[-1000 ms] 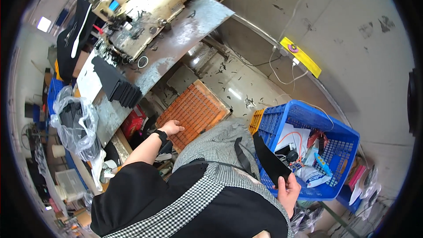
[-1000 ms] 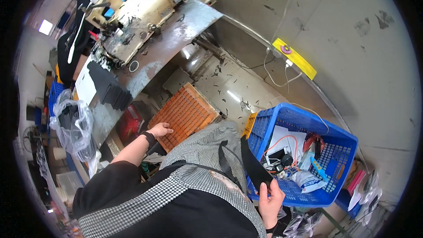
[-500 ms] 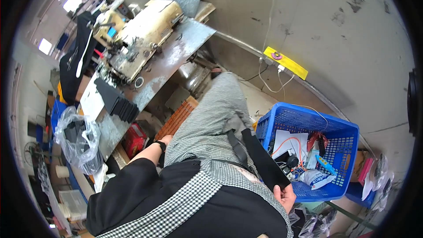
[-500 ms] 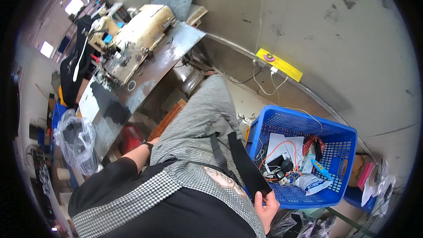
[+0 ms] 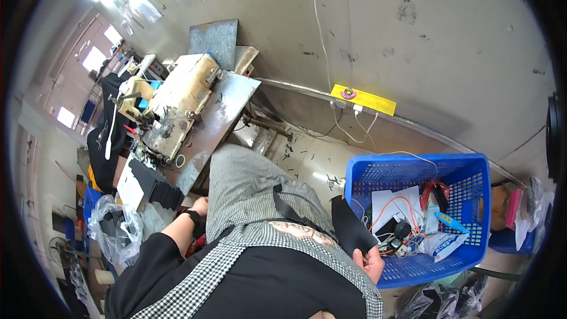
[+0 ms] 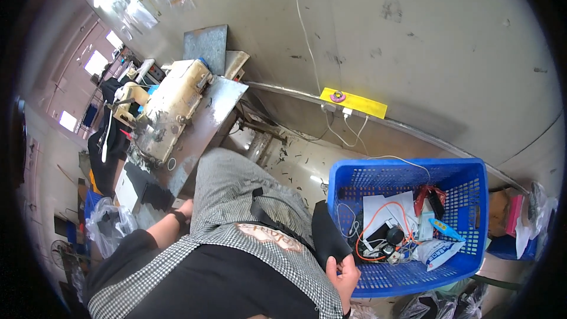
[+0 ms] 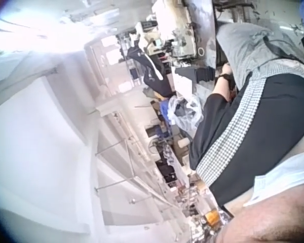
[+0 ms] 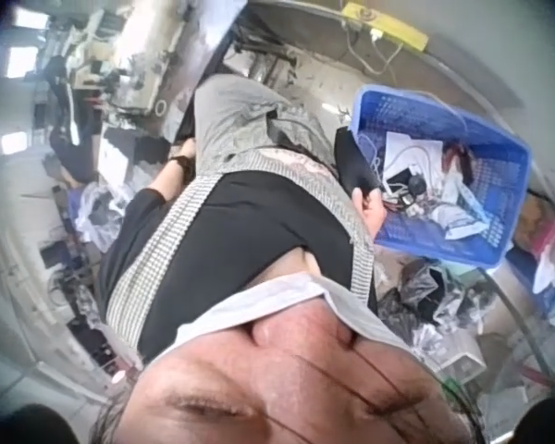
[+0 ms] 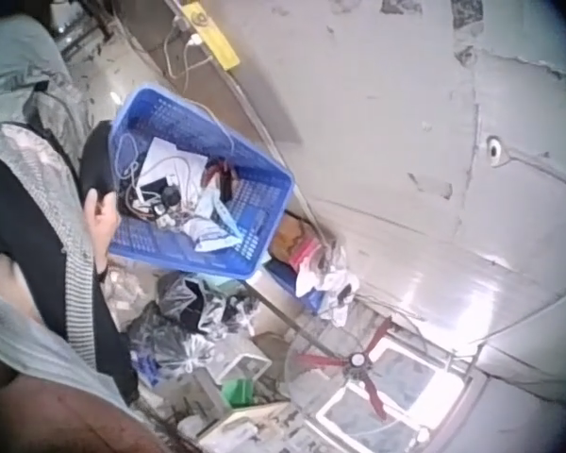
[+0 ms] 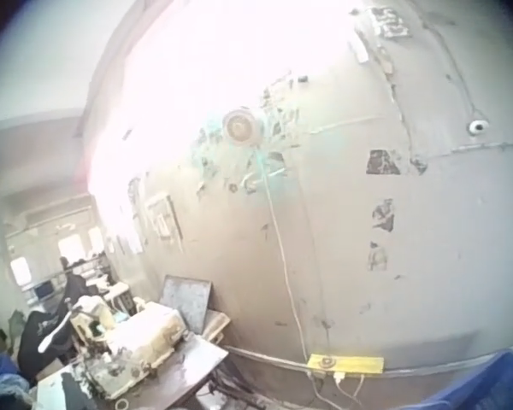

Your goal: The recorder is using a skiving machine to trim edges of black shoe components and then organizing them in the factory.

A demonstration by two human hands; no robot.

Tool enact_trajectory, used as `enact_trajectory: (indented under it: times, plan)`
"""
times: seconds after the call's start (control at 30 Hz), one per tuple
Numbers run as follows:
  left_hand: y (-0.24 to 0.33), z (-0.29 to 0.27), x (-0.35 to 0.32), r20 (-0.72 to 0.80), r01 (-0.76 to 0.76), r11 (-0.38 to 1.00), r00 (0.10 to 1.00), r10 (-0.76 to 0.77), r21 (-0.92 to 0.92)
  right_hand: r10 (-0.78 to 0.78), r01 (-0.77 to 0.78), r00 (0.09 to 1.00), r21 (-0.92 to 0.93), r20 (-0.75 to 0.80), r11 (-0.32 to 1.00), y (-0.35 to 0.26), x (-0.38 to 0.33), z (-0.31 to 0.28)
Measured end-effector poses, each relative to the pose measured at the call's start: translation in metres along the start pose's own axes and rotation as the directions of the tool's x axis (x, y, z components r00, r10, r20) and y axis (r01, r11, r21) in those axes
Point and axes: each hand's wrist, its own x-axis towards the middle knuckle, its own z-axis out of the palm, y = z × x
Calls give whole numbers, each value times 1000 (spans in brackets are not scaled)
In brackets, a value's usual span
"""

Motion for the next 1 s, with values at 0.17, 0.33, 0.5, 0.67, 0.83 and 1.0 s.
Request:
enact_trajectory:
  times: [0.17, 0.33, 0.5, 0.67, 0.83, 1.0]
  plan:
    - [-65, 8, 27, 21, 39, 999, 999, -39, -32, -14, 21, 996, -70, 87, 997, 6, 22, 18]
    - [-73, 21, 1, 43, 172, 982, 985, -169, -75, 56, -32, 984, -137, 169, 990, -6, 41, 53]
    - [-108, 48, 17, 226, 241, 935, 957, -184, -261, 105, -45, 966, -242, 238, 969, -26, 53, 103]
    - [-132, 86, 33, -2, 149, 973, 988, -152, -179, 111, 50, 942, -455, 318, 889, -16, 66, 159]
    - [-148, 83, 46, 38, -41, 977, 998, 50, -208, 233, 166, 867, -696, 441, 698, -64, 73, 238]
    - [-127, -9, -21, 197, -197, 893, 935, 295, -404, 157, 397, 760, -641, 631, 657, -95, 91, 314]
